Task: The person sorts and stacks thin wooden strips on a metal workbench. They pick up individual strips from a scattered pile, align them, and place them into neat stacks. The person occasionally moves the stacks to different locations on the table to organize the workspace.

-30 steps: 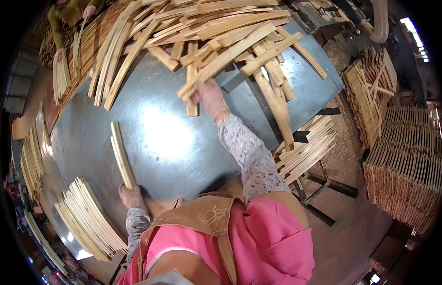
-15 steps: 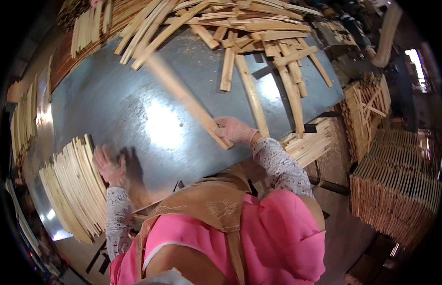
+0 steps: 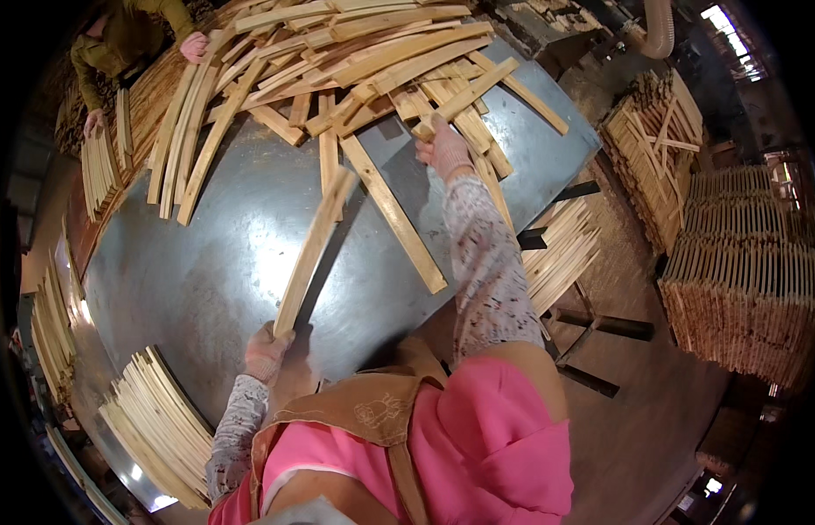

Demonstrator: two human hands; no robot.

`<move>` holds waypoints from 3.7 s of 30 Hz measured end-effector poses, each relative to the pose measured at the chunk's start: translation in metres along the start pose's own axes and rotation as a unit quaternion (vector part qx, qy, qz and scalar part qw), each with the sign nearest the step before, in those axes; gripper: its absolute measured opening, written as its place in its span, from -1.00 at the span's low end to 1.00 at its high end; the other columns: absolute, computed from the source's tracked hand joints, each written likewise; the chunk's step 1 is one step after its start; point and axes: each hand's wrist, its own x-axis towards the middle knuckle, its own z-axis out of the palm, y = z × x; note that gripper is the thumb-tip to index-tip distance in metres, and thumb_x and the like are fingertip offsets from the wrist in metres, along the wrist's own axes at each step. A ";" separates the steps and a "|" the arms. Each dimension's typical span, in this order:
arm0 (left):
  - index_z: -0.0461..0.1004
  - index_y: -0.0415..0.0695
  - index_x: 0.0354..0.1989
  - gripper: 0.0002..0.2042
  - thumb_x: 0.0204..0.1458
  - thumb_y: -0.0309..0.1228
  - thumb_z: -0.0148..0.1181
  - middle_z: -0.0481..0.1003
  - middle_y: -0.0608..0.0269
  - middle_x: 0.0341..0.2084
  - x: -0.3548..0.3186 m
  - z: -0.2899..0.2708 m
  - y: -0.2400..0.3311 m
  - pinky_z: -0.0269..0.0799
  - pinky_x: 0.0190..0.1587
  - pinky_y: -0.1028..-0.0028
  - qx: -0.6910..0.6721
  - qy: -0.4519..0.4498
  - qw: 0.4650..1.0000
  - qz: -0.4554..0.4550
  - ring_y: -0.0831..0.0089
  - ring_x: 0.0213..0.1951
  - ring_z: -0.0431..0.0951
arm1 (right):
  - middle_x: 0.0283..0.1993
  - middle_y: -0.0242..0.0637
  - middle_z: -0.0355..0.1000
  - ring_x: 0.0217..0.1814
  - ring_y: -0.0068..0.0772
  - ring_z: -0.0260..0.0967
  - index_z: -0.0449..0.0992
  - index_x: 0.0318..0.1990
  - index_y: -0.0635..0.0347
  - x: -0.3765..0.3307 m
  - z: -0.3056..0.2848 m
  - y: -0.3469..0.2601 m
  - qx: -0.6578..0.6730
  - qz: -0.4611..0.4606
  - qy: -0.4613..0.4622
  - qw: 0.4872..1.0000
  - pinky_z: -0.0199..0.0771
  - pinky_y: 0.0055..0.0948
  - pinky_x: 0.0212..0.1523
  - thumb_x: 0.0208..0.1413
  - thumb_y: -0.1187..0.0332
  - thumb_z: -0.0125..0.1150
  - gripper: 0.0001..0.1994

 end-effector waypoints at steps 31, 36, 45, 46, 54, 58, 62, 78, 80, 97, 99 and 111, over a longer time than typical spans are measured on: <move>0.47 -0.22 0.10 -0.75 0.38 -0.35 0.20 0.57 0.24 -0.41 -0.025 0.056 -0.049 0.55 -0.42 0.42 -0.469 0.291 0.830 -0.079 0.44 -0.49 0.56 | -0.04 0.02 0.66 0.11 0.05 0.59 0.64 0.07 0.14 0.005 -0.017 0.011 -0.571 -0.602 -0.042 0.557 0.56 -0.16 0.12 0.29 0.05 0.26 -0.61; 0.49 -0.20 0.11 -0.73 0.37 -0.32 0.25 0.59 0.27 -0.40 -0.046 0.072 -0.078 0.54 -0.42 0.43 -0.504 0.288 0.809 -0.094 0.46 -0.48 0.56 | 0.14 0.05 0.62 0.30 0.18 0.50 0.52 0.31 0.11 -0.086 -0.063 0.180 -0.481 -0.319 -0.230 0.783 0.44 -0.25 0.40 0.41 0.27 0.08 -0.61; 0.49 -0.20 0.11 -0.70 0.36 -0.27 0.20 0.57 0.26 -0.37 -0.022 0.056 -0.072 0.53 -0.44 0.40 -0.343 0.164 0.924 -0.035 0.46 -0.47 0.59 | 0.14 0.30 0.55 0.23 0.23 0.56 0.11 0.50 0.22 -0.213 0.041 0.205 -0.435 -0.035 0.159 0.886 0.50 -0.09 0.32 0.01 0.17 0.47 -0.08; 0.48 -0.21 0.11 -0.70 0.36 -0.27 0.19 0.57 0.26 -0.37 -0.019 0.056 -0.066 0.54 -0.44 0.40 -0.320 0.154 0.934 -0.031 0.46 -0.47 0.59 | 0.15 0.22 0.56 0.18 0.23 0.59 0.24 0.42 0.26 -0.221 0.028 0.200 -0.399 -0.041 0.183 0.898 0.53 -0.10 0.29 0.08 0.26 0.40 -0.24; 0.48 -0.26 0.10 -0.67 0.36 -0.26 0.21 0.57 0.24 -0.39 -0.014 0.069 -0.054 0.51 -0.48 0.43 -0.270 0.136 0.952 0.038 0.47 -0.49 0.57 | 0.10 -0.05 0.62 0.08 -0.13 0.60 0.48 0.36 0.15 -0.282 -0.203 0.130 -0.221 -0.241 0.249 0.912 0.58 -0.23 0.20 0.13 0.37 0.38 -0.41; 0.45 -0.21 0.09 -0.70 0.38 -0.25 0.22 0.59 0.22 -0.39 0.004 0.087 -0.038 0.51 -0.52 0.40 -0.271 0.140 0.952 0.023 0.44 -0.49 0.59 | 0.11 -0.09 0.63 0.06 -0.17 0.60 0.49 0.39 0.15 -0.257 -0.355 0.102 -0.183 -0.194 0.380 0.886 0.55 -0.30 0.15 0.15 0.40 0.36 -0.41; 0.40 -0.13 0.07 -0.74 0.40 -0.24 0.20 0.59 0.20 -0.38 0.015 0.110 0.002 0.52 -0.53 0.37 -0.309 0.138 0.941 -0.005 0.38 -0.48 0.60 | 0.12 -0.05 0.64 0.09 -0.16 0.60 0.53 0.32 0.34 -0.196 -0.422 0.132 -0.126 -0.163 0.459 0.864 0.53 -0.26 0.14 0.20 0.34 0.32 -0.46; 0.39 -0.09 0.03 -0.82 0.38 -0.32 0.16 0.57 0.22 -0.40 0.046 0.171 0.100 0.50 -0.55 0.34 -0.310 0.190 0.928 -0.085 0.34 -0.49 0.59 | 0.48 0.27 0.32 0.50 0.23 0.33 0.14 0.55 0.44 -0.026 -0.387 0.103 -0.394 0.130 0.410 0.812 0.24 -0.12 0.56 0.14 -0.26 0.35 0.07; 0.39 -0.10 0.03 -0.79 0.39 -0.29 0.18 0.58 0.20 -0.39 0.049 0.169 0.102 0.51 -0.55 0.35 -0.312 0.187 0.929 -0.067 0.35 -0.49 0.60 | 0.53 0.34 0.20 0.59 0.26 0.19 -0.06 0.59 0.49 -0.010 -0.404 0.114 -0.373 0.101 0.390 0.836 0.25 -0.11 0.55 0.03 -0.19 0.49 0.22; 0.04 -0.12 0.58 -0.26 0.30 -0.43 0.31 0.48 0.15 0.00 0.033 0.249 0.163 0.56 -0.18 0.42 -0.194 0.360 0.907 0.103 0.43 -0.14 0.53 | 0.34 0.10 0.48 0.36 0.05 0.43 0.53 0.27 0.26 -0.148 -0.279 -0.012 -0.166 -0.338 0.136 0.916 0.49 -0.10 0.33 0.25 0.18 0.43 -0.48; -0.04 -0.20 0.60 -0.13 0.21 -0.39 0.40 0.38 -0.09 0.27 0.046 0.266 0.199 0.47 0.23 0.32 -0.172 0.254 0.933 0.188 0.25 0.15 0.49 | 0.35 0.12 0.44 0.38 0.14 0.37 0.46 0.34 0.20 -0.144 -0.239 0.003 -0.466 -0.311 0.074 0.825 0.39 0.03 0.40 0.16 0.01 0.45 -0.32; 0.16 0.01 0.48 -0.24 0.05 -0.56 0.26 0.46 -0.14 0.17 0.038 0.203 0.204 0.53 0.26 0.01 0.224 0.112 0.968 0.021 -0.13 0.28 0.46 | 0.11 0.26 0.52 0.19 0.36 0.48 0.22 0.40 0.21 -0.124 -0.181 0.064 -0.679 -0.230 0.035 0.697 0.51 0.07 0.24 0.11 0.27 0.45 -0.26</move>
